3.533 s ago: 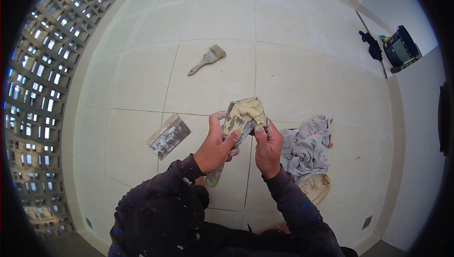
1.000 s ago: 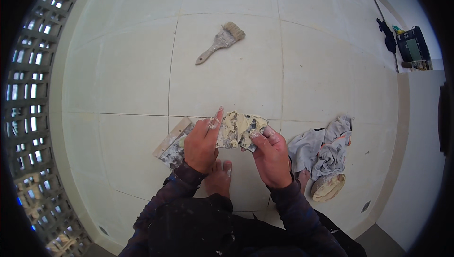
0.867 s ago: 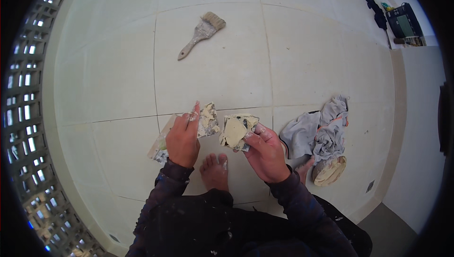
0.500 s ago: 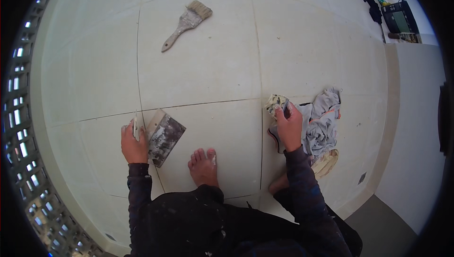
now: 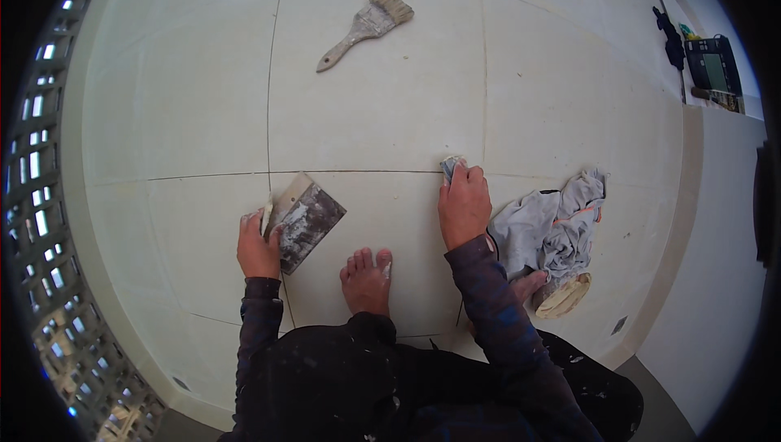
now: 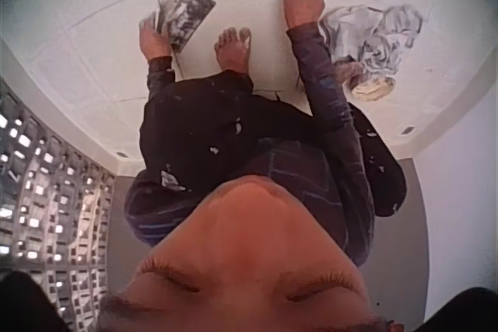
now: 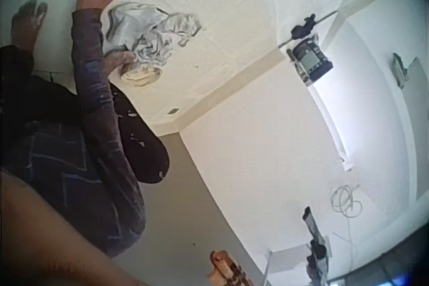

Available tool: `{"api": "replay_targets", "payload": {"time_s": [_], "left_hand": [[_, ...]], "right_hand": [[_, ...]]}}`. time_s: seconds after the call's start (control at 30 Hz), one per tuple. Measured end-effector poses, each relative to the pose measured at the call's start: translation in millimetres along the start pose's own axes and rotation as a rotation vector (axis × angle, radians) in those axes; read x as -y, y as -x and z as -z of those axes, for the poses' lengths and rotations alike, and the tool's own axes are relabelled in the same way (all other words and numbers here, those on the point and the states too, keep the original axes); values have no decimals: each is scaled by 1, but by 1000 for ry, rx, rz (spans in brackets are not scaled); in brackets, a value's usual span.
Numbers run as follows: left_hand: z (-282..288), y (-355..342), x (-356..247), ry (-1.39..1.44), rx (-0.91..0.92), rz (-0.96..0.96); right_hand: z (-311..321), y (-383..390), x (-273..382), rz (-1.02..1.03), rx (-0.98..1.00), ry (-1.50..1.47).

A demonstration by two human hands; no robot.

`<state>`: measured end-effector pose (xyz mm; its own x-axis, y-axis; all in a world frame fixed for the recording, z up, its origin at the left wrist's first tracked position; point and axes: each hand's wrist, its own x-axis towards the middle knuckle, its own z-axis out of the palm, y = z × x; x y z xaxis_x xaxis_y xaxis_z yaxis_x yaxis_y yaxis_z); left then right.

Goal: The person applies grout to tile joints on a floor using small scrapers and wipes away excess with a cloth and a brush.

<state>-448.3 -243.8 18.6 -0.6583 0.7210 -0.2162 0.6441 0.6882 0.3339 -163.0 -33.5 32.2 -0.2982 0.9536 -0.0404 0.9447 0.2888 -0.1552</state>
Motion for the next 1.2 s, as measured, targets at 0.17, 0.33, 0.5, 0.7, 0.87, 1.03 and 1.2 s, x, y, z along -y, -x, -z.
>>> {"api": "replay_targets", "payload": {"time_s": [0.17, 0.33, 0.5, 0.7, 0.87, 1.03, 1.2], "left_hand": [[-3, 0, 20, 59, 25, -76], [5, 16, 42, 91, 89, -25], [26, 53, 82, 98, 55, 69], [49, 92, 135, 130, -107, 309], [53, 101, 150, 139, -203, 352], [57, 86, 143, 274, -281, 367], [70, 2, 61, 431, -195, 161]], "right_hand": [[-10, 3, 34, 76, 42, 37], [-30, 7, 91, 169, 89, -33], [-51, 14, 175, 353, 43, -166], [-77, 25, 298, 538, 164, -282], [-72, 13, 340, 507, 451, -478], [-17, -19, 192, 379, 347, -795], [29, -17, 9, 71, 32, -291]]}}
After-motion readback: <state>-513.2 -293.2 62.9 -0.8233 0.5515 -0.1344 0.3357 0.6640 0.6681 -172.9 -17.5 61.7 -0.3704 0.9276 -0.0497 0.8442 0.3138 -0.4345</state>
